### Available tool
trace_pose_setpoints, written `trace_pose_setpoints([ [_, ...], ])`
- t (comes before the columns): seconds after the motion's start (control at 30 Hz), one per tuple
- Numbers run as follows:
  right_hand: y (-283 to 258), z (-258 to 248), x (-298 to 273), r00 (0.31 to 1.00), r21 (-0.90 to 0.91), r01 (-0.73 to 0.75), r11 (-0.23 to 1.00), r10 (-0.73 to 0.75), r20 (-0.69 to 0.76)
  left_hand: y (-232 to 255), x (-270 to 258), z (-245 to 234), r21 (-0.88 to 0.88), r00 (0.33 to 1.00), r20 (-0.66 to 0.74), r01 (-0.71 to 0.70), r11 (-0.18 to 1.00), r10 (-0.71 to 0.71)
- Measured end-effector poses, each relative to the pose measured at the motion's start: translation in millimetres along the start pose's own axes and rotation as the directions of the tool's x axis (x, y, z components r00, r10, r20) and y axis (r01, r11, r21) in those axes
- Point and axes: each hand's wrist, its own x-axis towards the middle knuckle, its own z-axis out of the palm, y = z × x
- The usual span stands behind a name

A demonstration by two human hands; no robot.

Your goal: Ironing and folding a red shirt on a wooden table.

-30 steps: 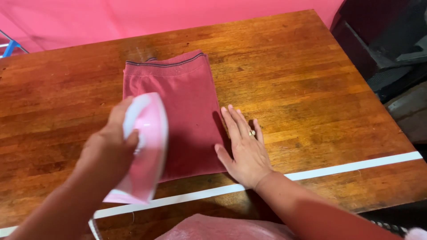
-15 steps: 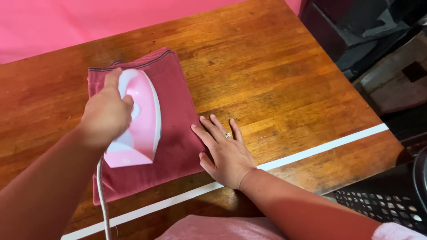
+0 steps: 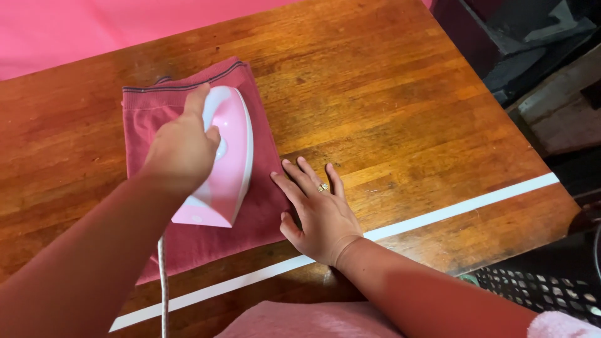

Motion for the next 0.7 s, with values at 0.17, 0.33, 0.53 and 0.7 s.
trace_pose_setpoints([
  [0.17,0.5,0.2,0.2,1.0,0.017,0.0,1.0,0.0,-0.013,12.4,-20.3,-0.7,0.038,0.999,-0.015,-0.033,0.999,0.034],
  [0.33,0.4,-0.4,0.8,1.0,0.015,0.008,1.0,-0.008,-0.009,21.0,-39.2,1.1,0.019,0.996,0.091,-0.004,1.0,0.002],
  [0.53,-0.1,-0.7,1.1,1.0,0.04,-0.003,0.999,0.004,-0.009,27.4,12.8,-4.0,0.092,0.988,-0.007,-0.152,0.984,0.153],
  [0.7,0.2,-1.4,0.4,0.999,0.103,-0.019,0.994,0.022,-0.025,29.4,6.4,-9.4,0.086,0.99,0.087,-0.115,0.99,0.108],
])
